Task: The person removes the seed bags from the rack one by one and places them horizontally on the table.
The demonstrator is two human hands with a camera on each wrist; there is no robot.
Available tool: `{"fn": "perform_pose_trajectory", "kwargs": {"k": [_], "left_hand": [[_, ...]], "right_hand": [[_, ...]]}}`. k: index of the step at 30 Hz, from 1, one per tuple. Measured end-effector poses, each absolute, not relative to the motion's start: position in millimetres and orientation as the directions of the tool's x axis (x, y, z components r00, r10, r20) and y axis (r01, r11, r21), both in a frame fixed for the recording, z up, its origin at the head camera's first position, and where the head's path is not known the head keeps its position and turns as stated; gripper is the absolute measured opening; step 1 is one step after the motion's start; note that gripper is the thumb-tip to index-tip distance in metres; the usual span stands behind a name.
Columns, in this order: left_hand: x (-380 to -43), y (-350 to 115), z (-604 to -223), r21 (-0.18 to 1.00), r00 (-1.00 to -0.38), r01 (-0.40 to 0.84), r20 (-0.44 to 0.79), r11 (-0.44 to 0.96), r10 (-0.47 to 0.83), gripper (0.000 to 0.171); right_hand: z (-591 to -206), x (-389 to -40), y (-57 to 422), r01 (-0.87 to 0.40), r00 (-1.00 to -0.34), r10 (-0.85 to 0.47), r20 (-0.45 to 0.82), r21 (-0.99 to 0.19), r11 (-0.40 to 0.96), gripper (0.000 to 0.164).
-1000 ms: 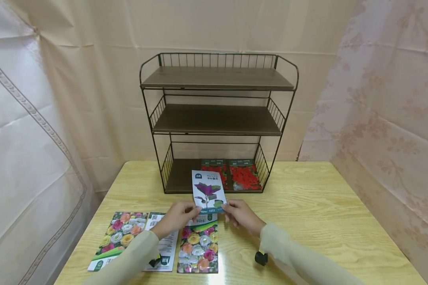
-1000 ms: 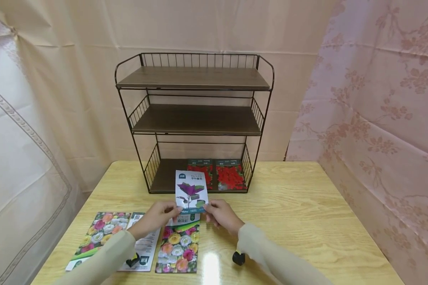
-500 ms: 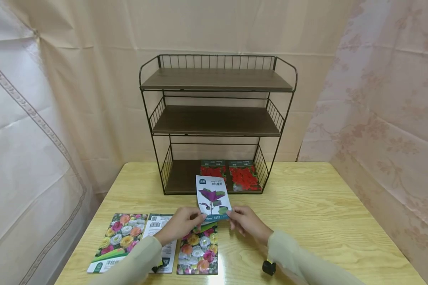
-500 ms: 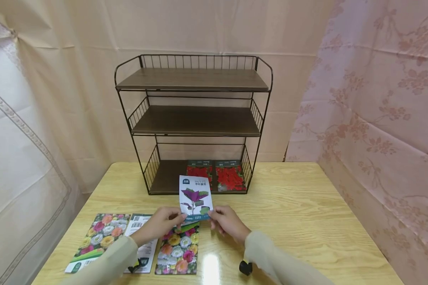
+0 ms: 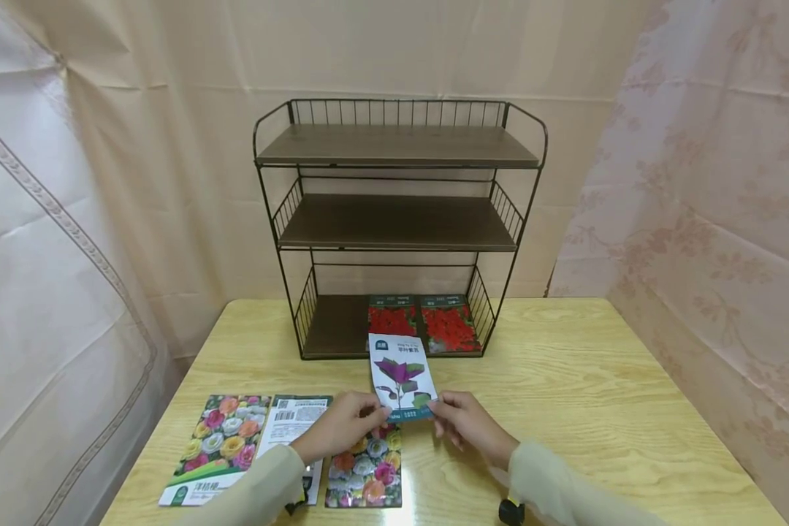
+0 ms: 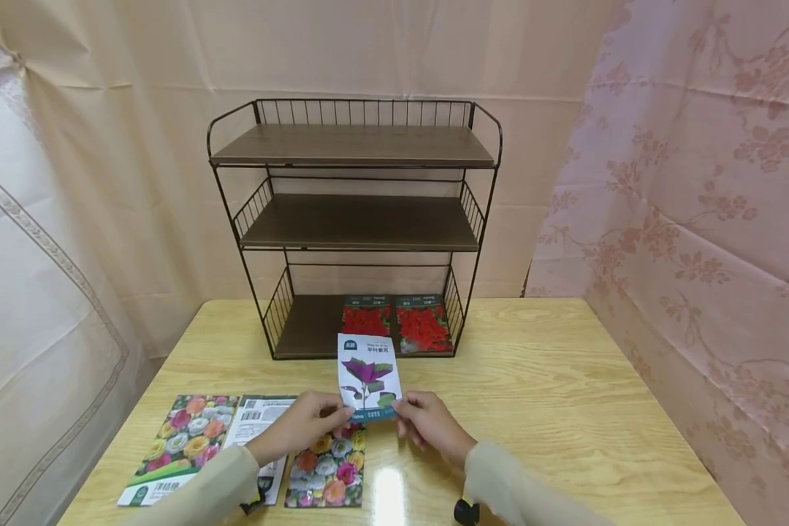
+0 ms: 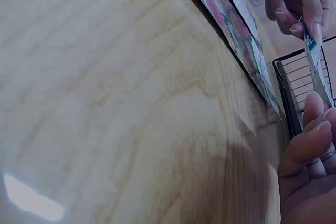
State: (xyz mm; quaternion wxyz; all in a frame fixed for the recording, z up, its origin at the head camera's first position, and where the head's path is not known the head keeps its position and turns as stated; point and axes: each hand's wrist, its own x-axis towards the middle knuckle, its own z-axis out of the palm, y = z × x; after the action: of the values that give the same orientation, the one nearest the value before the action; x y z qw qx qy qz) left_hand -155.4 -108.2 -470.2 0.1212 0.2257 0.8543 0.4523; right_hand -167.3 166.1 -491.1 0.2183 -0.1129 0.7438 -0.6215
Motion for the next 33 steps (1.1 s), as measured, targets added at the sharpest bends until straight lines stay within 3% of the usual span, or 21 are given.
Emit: {"fn": "perform_pose_trajectory", "kwargs": {"k": [18, 33], "left_hand": [[-141.2, -94.4, -473.1, 0.798, -0.83, 0.363, 0.041, 0.482, 0.557, 0.037], [-129.2, -83.5, -472.1, 0.841, -0.801, 0.317, -0.009, 0.437, 0.598, 0.034]], "right_hand": [[-491.6, -144.2, 180.2, 0.167, -0.877, -0.417, -0.24, -0.965, 0.204, 0.044], [-497.0, -128.2, 190.9, 0.188, -0.867, -0.431, -0.25, -0.965, 0.18, 0.041]]}}
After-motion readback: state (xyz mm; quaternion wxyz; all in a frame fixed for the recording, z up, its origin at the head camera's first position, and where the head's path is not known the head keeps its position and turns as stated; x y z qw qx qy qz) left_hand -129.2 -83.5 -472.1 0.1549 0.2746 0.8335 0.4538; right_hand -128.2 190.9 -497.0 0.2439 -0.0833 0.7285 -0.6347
